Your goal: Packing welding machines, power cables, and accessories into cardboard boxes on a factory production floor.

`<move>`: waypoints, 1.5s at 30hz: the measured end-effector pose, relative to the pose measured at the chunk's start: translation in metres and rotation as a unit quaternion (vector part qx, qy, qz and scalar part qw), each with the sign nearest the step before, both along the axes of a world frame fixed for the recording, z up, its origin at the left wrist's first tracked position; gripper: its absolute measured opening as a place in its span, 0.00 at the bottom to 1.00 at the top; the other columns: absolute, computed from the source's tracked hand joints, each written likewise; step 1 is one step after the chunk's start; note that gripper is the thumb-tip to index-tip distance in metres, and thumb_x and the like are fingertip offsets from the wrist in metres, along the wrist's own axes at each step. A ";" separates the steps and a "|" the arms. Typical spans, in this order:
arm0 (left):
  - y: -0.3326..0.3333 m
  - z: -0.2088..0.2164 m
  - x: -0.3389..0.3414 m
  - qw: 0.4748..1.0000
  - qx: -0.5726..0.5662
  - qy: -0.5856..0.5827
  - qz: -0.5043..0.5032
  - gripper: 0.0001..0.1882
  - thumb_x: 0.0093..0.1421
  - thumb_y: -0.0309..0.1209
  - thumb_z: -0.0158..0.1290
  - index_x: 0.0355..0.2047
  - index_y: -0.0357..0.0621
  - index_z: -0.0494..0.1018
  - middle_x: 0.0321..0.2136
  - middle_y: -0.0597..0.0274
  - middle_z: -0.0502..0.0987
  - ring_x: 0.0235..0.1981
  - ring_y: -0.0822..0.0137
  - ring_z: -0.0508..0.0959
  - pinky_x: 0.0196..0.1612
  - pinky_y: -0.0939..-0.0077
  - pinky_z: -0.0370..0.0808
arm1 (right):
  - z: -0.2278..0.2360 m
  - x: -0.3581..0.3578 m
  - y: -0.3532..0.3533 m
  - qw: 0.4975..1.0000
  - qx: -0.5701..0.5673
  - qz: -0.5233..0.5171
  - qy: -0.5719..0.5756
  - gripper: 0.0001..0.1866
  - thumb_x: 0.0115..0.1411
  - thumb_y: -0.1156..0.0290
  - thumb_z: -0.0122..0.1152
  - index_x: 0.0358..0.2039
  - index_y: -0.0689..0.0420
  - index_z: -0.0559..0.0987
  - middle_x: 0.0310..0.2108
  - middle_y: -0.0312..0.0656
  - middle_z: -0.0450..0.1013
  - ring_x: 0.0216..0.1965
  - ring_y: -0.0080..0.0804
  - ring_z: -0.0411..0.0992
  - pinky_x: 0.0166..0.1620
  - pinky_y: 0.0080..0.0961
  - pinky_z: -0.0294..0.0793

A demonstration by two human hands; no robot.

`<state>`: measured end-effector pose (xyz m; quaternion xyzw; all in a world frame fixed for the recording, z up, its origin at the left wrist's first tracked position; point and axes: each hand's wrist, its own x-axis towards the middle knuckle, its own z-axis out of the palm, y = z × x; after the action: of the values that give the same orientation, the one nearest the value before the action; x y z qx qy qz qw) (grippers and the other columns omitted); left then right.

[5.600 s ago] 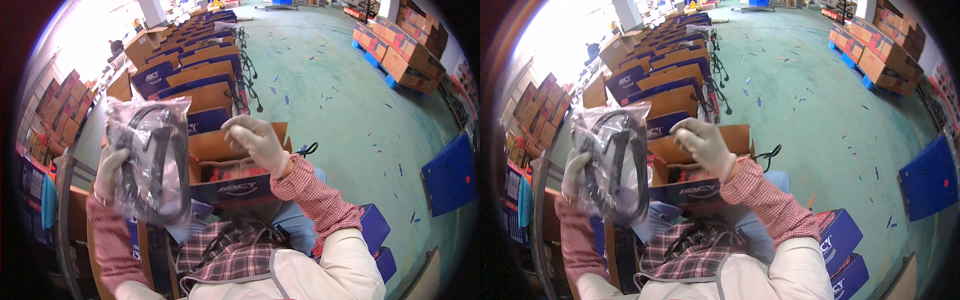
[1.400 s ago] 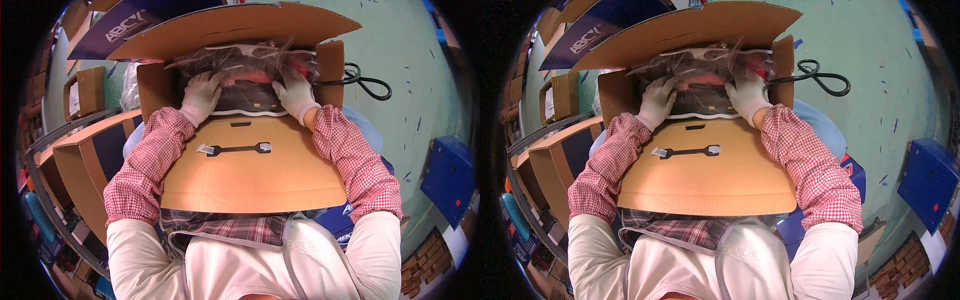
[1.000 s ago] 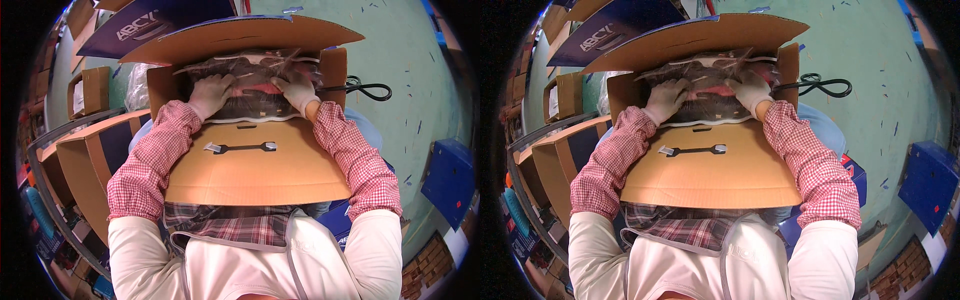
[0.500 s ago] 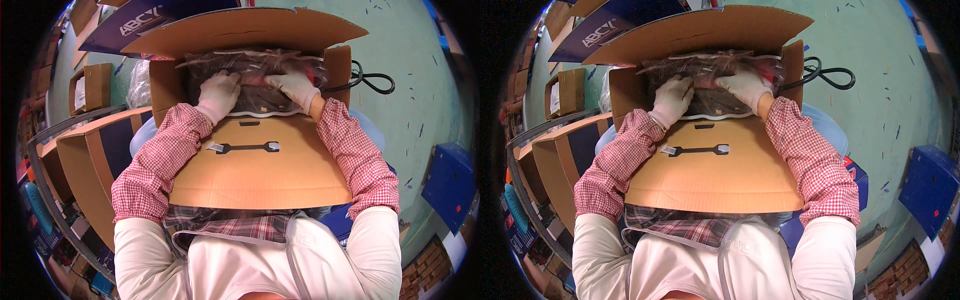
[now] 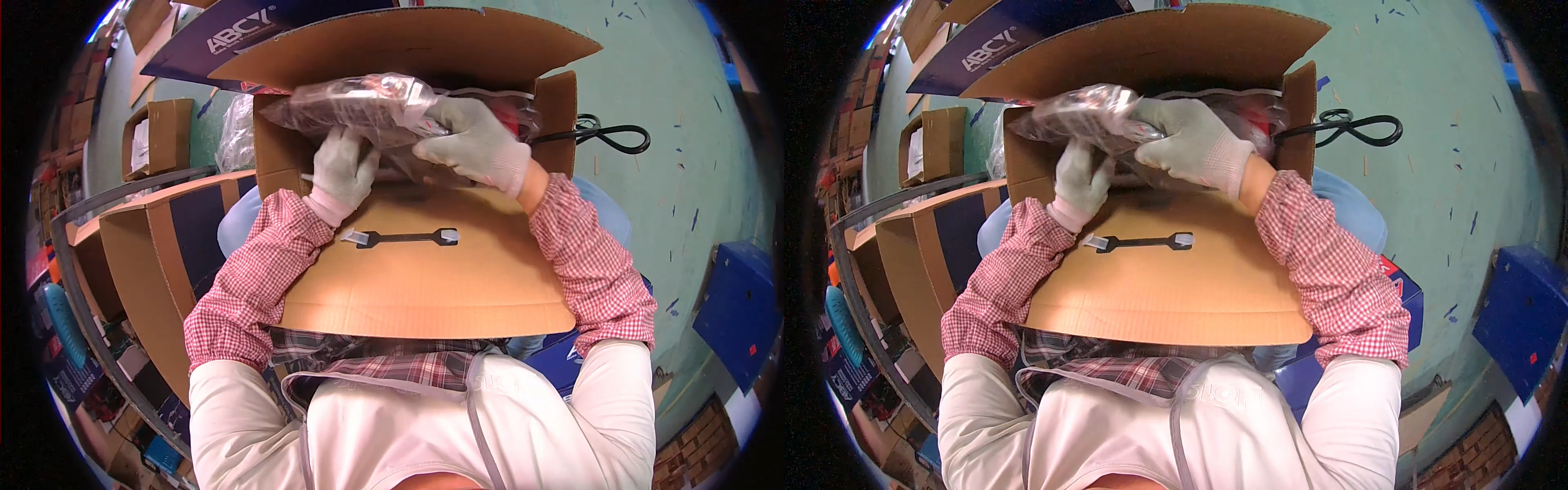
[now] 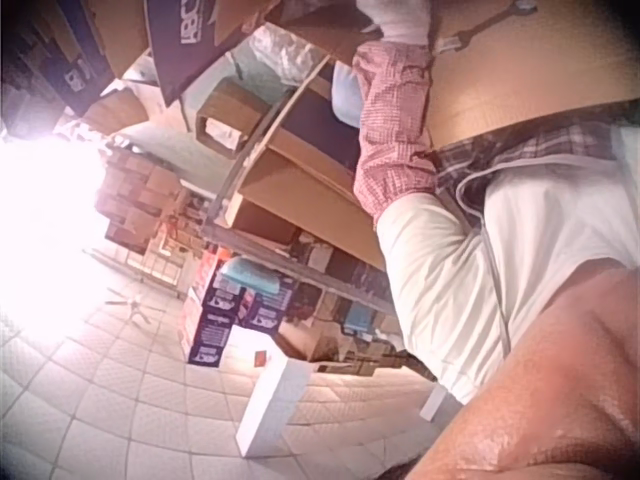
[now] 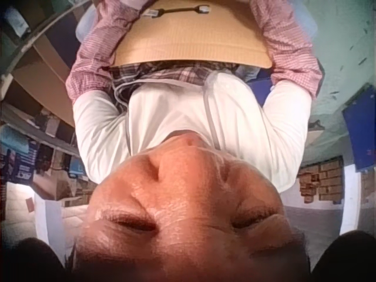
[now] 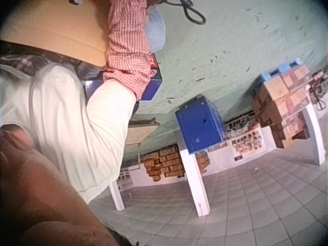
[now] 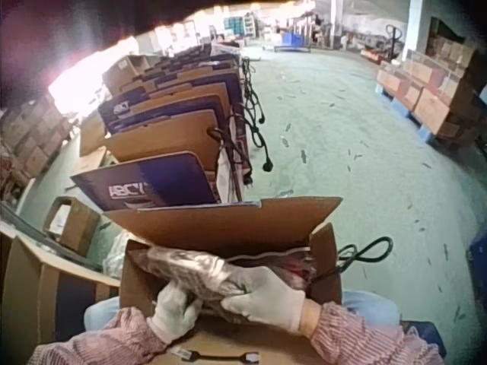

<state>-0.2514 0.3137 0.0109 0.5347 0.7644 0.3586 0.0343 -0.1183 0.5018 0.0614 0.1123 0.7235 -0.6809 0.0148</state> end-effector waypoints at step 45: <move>-0.002 -0.014 0.007 0.930 -0.335 0.137 -0.061 0.21 0.49 0.34 0.59 0.44 0.46 0.72 0.37 0.54 0.73 0.43 0.56 0.74 0.47 0.61 0.69 | -0.045 0.067 -0.003 0.880 0.467 -0.079 0.032 0.18 0.48 0.69 0.63 0.42 0.56 0.76 0.40 0.47 0.72 0.45 0.47 0.69 0.49 0.39 0.68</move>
<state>-0.2441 0.3117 -0.0035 0.5819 0.8031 0.0017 0.1284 -0.0513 0.4992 0.0166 0.1411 0.9463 -0.2665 -0.1167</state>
